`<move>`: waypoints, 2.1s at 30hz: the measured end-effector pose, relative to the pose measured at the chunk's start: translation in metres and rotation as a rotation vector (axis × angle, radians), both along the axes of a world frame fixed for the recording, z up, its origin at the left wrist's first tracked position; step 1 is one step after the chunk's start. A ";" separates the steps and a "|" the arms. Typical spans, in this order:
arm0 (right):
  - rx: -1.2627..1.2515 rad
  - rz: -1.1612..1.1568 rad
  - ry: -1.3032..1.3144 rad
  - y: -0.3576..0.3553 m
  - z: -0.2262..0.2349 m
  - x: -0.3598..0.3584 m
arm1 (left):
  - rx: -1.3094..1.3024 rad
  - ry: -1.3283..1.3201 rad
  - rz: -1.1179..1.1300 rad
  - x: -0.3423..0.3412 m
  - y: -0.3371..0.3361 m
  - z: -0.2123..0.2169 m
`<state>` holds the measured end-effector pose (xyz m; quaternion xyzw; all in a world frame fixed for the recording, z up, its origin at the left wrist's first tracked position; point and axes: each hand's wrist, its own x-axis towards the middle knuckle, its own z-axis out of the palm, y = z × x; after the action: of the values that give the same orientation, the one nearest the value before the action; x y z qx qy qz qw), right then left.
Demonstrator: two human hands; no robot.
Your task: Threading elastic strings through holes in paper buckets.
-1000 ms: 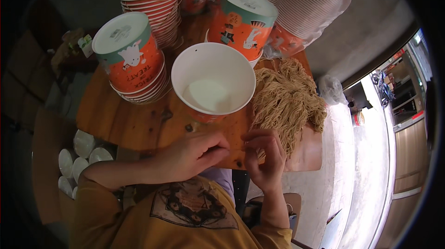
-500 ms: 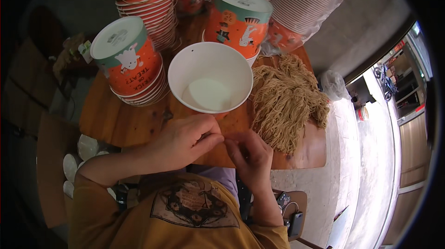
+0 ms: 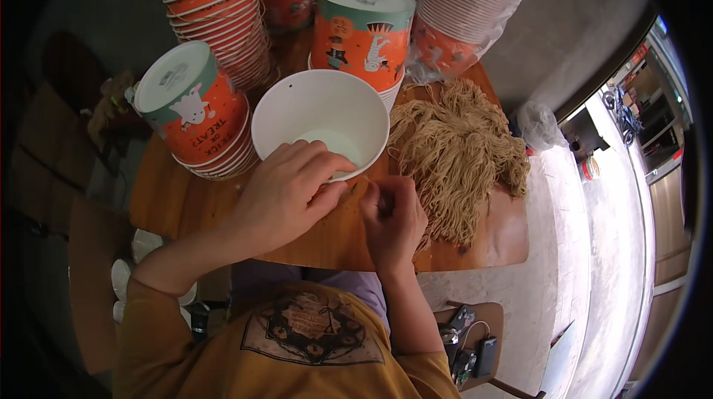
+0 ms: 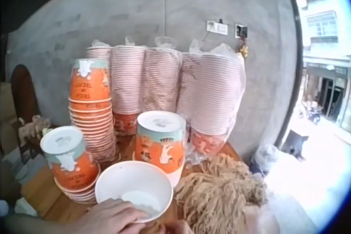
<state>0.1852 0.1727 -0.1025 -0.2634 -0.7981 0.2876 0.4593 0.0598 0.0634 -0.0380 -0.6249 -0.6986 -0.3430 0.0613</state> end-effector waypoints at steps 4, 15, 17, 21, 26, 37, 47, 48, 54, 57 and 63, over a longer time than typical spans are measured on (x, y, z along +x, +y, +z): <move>0.090 0.004 0.035 0.001 0.001 -0.005 | 0.003 -0.014 0.009 0.000 0.000 -0.001; 0.150 0.015 0.023 0.003 -0.001 -0.011 | -0.035 -0.031 0.021 0.000 0.001 0.001; 0.155 0.019 0.021 0.003 0.000 -0.012 | -0.057 -0.042 0.024 -0.001 0.000 0.003; 0.157 0.024 0.020 0.003 0.000 -0.014 | -0.096 -0.189 -0.011 -0.008 0.006 0.011; 0.150 0.028 0.016 0.002 0.000 -0.014 | -0.441 -0.420 -0.110 -0.028 0.024 0.033; -0.014 0.121 0.002 0.003 0.005 -0.007 | -0.643 -0.436 -0.154 -0.034 0.040 0.027; -0.276 0.221 0.137 0.015 0.023 -0.002 | -0.196 -0.260 -0.111 -0.034 0.030 0.026; -0.290 0.244 0.103 0.017 0.024 -0.005 | -0.187 -0.306 -0.121 -0.033 0.031 0.026; -0.555 0.368 0.060 0.018 0.033 -0.013 | -0.124 -0.521 -0.223 -0.037 0.031 0.014; -0.664 0.408 0.144 0.019 0.026 -0.016 | -0.248 -0.806 -0.283 -0.037 0.029 0.018; -0.866 0.515 0.238 0.013 0.035 -0.015 | -0.484 -1.108 -0.295 -0.044 0.030 0.024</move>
<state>0.1703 0.1855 -0.0673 -0.1901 -0.5872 0.7232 0.3100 0.0160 0.0932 -0.0144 -0.4402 -0.5908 -0.4531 -0.5019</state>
